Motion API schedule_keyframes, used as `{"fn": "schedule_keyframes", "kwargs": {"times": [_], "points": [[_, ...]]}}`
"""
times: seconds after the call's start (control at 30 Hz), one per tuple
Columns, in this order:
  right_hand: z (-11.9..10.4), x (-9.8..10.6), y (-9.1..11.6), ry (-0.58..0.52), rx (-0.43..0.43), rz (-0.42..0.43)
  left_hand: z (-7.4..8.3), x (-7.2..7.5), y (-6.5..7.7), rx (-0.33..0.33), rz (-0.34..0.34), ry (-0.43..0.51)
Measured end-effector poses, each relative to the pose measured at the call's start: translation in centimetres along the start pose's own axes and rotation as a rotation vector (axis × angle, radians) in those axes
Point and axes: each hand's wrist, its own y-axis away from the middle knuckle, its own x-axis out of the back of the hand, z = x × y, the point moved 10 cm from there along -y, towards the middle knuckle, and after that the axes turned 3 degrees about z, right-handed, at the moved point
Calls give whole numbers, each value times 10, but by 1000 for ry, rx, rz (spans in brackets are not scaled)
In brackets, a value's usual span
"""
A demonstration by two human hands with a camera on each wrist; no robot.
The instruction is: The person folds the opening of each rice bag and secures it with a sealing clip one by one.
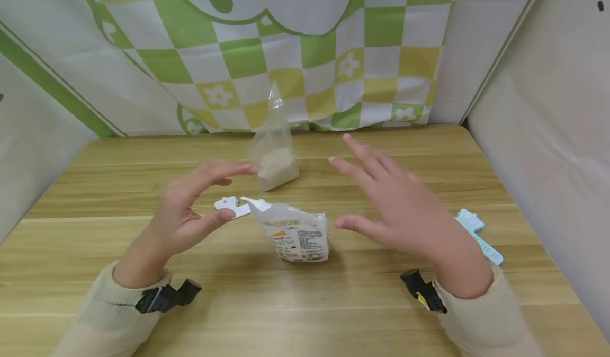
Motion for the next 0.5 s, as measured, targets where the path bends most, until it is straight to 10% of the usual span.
{"fn": "schedule_keyframes", "kwargs": {"times": [0.2,0.5], "points": [[-15,-1,-2,-19,67,51,2,-10,-8,38,-34,92],[-27,-3,-4,-66,135,87,13,-23,-27,-88,-115,197]]}}
